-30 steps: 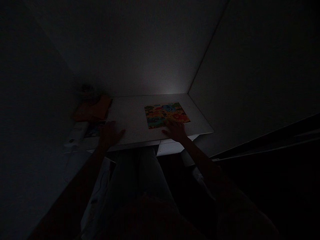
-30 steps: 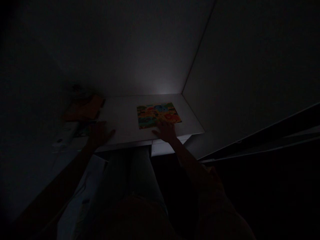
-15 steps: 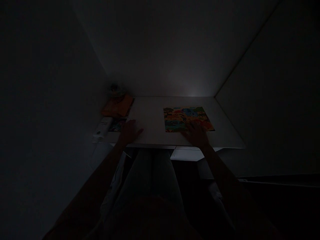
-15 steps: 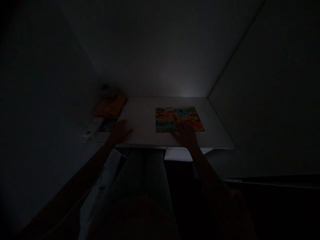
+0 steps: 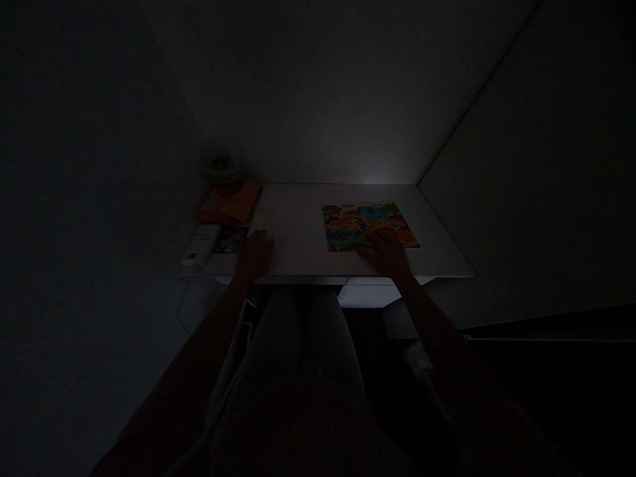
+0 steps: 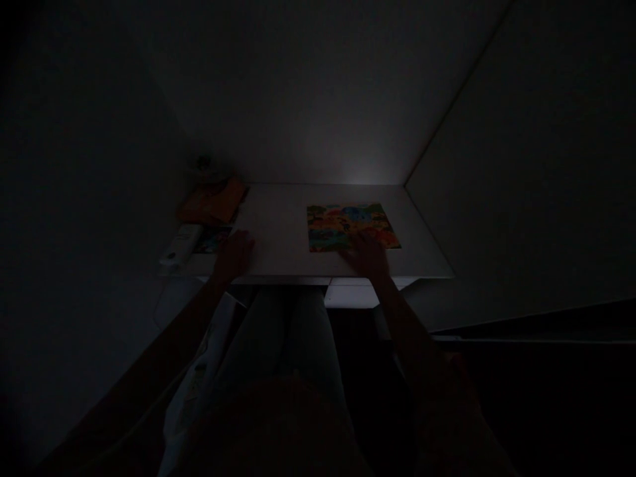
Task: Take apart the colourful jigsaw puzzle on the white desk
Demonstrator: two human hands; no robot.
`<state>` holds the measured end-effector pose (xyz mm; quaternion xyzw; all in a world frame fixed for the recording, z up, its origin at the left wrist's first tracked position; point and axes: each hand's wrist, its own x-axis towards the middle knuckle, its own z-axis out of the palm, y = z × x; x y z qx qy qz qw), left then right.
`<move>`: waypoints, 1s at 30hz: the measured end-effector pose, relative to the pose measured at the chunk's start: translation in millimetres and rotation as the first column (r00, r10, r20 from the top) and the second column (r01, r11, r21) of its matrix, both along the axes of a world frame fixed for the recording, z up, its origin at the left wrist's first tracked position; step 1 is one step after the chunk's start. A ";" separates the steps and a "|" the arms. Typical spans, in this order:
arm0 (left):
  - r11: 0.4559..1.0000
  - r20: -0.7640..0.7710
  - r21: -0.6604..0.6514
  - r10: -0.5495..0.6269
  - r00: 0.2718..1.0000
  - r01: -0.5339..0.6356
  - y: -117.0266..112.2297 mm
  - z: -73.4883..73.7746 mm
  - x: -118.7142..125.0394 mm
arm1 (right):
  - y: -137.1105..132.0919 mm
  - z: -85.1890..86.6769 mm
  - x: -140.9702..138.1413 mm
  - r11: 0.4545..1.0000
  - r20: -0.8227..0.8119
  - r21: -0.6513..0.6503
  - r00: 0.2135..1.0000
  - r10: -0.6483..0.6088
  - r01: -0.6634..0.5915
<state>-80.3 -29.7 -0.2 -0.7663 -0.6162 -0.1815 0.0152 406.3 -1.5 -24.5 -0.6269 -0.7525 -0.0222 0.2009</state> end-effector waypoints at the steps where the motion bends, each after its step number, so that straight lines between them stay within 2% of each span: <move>1: 1.000 0.007 0.006 -0.005 1.000 0.004 0.6 -1.2 -0.6 | 0.9 0.0 0.0 1.000 -0.004 0.003 1.000 -0.010 0.010; 8: 1.000 0.069 0.032 -0.002 0.998 0.000 5.6 -3.4 3.6 | 4.8 3.7 -0.1 0.999 -0.021 0.035 0.999 -0.026 0.026; 15: 0.999 0.084 0.042 -0.012 0.996 0.008 8.1 -5.9 4.8 | 2.8 9.7 3.3 0.997 -0.047 0.075 0.999 0.022 -0.018; 17: 0.999 0.089 0.044 -0.022 0.996 0.018 8.1 -6.4 4.0 | 5.0 18.0 3.7 0.996 0.001 0.069 0.998 0.056 -0.056; 20: 0.998 0.105 0.054 -0.022 0.994 0.017 8.7 -6.1 3.6 | 14.9 39.8 -1.6 0.986 0.143 0.027 0.977 0.158 -0.163; 24: 0.998 0.124 0.059 -0.023 0.992 0.015 8.8 -3.7 5.3 | 30.8 73.5 -19.9 0.937 0.320 -0.155 0.881 0.347 -0.313; 27: 0.999 0.153 0.048 -0.001 0.988 -0.007 8.1 -1.2 8.1 | 34.0 88.9 -32.8 0.917 0.355 -0.250 0.852 0.386 -0.311; 30: 0.997 0.241 0.051 0.040 0.970 -0.054 7.7 0.6 12.2 | 29.7 92.2 -39.6 0.923 0.373 -0.295 0.860 0.348 -0.246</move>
